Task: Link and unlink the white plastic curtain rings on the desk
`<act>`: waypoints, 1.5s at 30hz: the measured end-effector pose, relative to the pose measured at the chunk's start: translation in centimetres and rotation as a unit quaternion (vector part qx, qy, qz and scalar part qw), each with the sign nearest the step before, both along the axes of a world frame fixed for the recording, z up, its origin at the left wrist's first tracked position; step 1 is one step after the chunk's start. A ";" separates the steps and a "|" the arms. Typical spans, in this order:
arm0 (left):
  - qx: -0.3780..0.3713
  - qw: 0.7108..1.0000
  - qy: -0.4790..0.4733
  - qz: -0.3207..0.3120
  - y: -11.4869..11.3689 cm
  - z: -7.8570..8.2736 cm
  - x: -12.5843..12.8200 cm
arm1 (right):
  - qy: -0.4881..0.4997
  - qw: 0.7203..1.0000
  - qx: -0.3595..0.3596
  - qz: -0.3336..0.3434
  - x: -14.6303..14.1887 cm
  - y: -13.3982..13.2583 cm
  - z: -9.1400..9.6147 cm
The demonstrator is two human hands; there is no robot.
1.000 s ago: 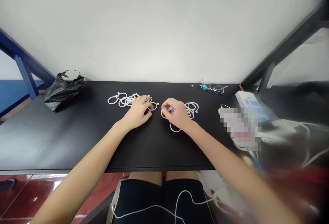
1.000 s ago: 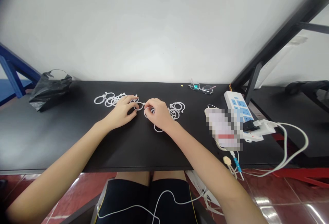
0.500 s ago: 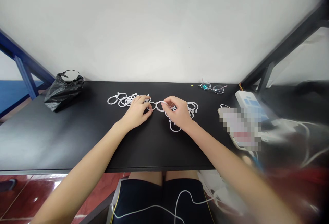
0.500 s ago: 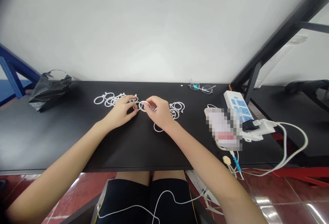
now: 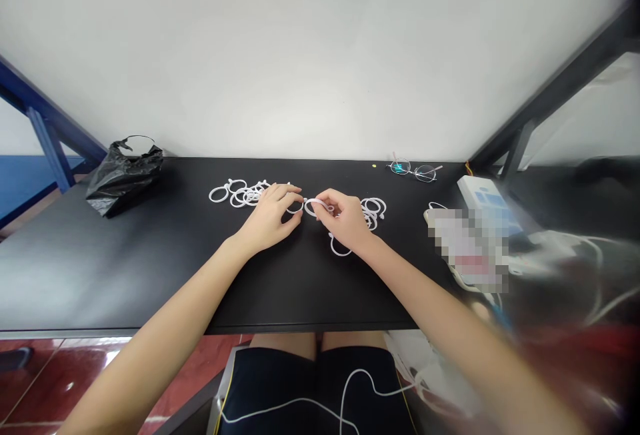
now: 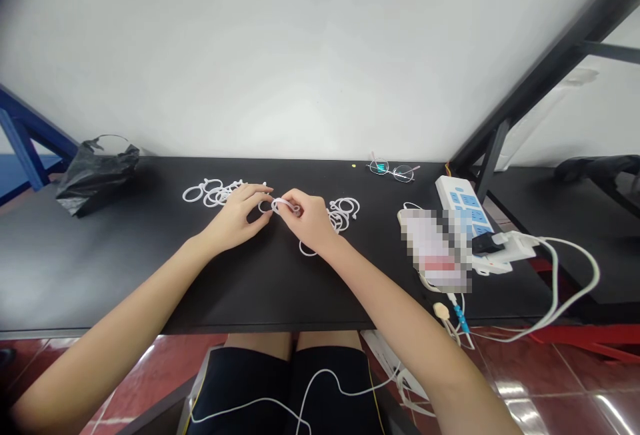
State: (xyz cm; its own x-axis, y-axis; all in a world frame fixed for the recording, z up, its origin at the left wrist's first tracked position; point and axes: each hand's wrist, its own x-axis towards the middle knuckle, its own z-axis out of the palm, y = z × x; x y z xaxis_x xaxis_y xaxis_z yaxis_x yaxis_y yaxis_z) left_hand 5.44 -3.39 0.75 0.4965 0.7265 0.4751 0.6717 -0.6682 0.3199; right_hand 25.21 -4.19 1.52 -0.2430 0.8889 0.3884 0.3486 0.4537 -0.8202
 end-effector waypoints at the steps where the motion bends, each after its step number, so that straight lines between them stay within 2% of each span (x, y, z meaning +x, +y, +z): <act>1: 0.002 1.000 -0.004 -0.005 0.0 0.0 0.0 | -0.001 1.000 0.000 -0.001 0.0 0.0 0.0; 5: 0.007 1.000 -0.010 -0.019 0.1 -0.1 0.0 | -0.002 1.000 0.004 -0.002 -0.1 0.0 -0.1; 12: -0.008 1.000 -0.017 -0.016 0.1 0.1 0.1 | 0.029 0.999 0.004 0.037 -0.2 0.2 -0.4; 21: 0.015 0.998 -0.065 0.011 -0.1 0.2 0.2 | 0.043 0.994 -0.045 0.094 -0.1 0.3 -0.7; 27: -0.004 0.997 -0.066 -0.048 -0.3 0.4 0.3 | 0.059 0.989 -0.070 0.112 -0.3 0.1 -0.5; 30: -0.008 0.996 -0.067 -0.054 -0.4 0.4 0.4 | 0.135 0.975 -0.127 0.119 -0.5 0.2 -0.3; 33: -0.006 0.996 -0.065 -0.056 -0.5 0.3 0.5 | 0.216 0.946 -0.204 0.126 -0.6 0.5 -0.2; 36: -0.001 0.996 -0.064 -0.057 -0.5 0.1 0.4 | 0.251 0.922 -0.263 0.132 -0.7 0.6 0.0; 45: -0.008 0.996 -0.058 -0.062 -0.4 0.2 0.4 | 0.262 0.910 -0.294 0.129 -0.8 0.7 0.1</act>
